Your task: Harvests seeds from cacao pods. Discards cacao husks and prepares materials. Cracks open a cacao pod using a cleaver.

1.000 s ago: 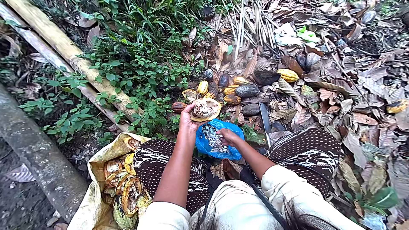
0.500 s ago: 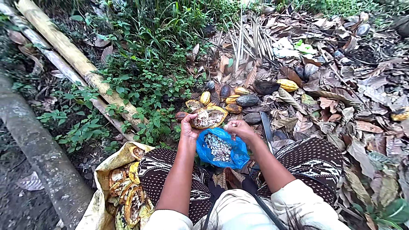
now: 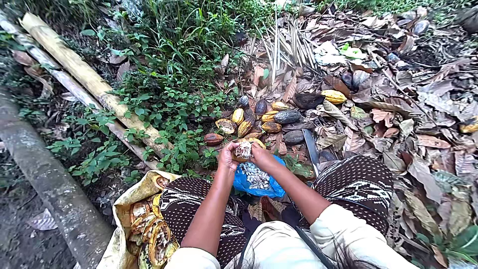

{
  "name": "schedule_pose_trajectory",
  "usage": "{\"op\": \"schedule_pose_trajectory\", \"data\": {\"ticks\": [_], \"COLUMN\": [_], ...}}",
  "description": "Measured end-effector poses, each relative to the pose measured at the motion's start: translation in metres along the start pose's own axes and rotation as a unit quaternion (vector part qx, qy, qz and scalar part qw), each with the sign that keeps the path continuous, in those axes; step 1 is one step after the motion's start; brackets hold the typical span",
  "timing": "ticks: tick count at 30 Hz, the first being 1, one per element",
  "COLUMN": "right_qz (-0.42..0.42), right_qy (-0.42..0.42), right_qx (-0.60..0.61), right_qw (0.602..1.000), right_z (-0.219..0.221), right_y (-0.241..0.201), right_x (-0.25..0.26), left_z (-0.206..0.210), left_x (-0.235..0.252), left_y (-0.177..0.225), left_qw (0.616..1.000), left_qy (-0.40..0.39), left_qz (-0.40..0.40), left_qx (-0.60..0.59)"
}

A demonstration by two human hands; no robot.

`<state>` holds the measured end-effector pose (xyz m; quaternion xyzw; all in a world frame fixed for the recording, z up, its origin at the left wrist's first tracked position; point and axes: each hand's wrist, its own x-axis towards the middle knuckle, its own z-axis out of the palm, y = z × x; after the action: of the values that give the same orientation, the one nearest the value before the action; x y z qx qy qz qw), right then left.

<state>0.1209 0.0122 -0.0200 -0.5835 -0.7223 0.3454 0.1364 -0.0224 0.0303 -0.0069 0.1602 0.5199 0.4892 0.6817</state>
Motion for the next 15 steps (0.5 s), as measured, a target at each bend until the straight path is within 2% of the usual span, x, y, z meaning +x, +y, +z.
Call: {"op": "schedule_pose_trajectory", "data": {"ticks": [7,13,15], "right_qz": [0.01,-0.07,-0.071], "right_qy": [-0.019,0.154,0.174], "right_qx": [0.013,0.114,0.131], "right_qw": [1.0,0.979,0.973], "right_z": [0.013,0.03,0.03], "right_y": [0.008,0.017,0.016], "right_x": [0.002,-0.001,-0.002], "left_z": [0.002,0.0,-0.002], "left_x": [0.006,0.005,0.004], "left_y": [-0.004,0.009,0.012], "left_qw": [0.998,0.997,0.995], "left_qy": [0.051,0.066,0.076], "left_qz": [-0.013,-0.035,-0.038], "left_qx": [0.044,-0.016,-0.046]}}
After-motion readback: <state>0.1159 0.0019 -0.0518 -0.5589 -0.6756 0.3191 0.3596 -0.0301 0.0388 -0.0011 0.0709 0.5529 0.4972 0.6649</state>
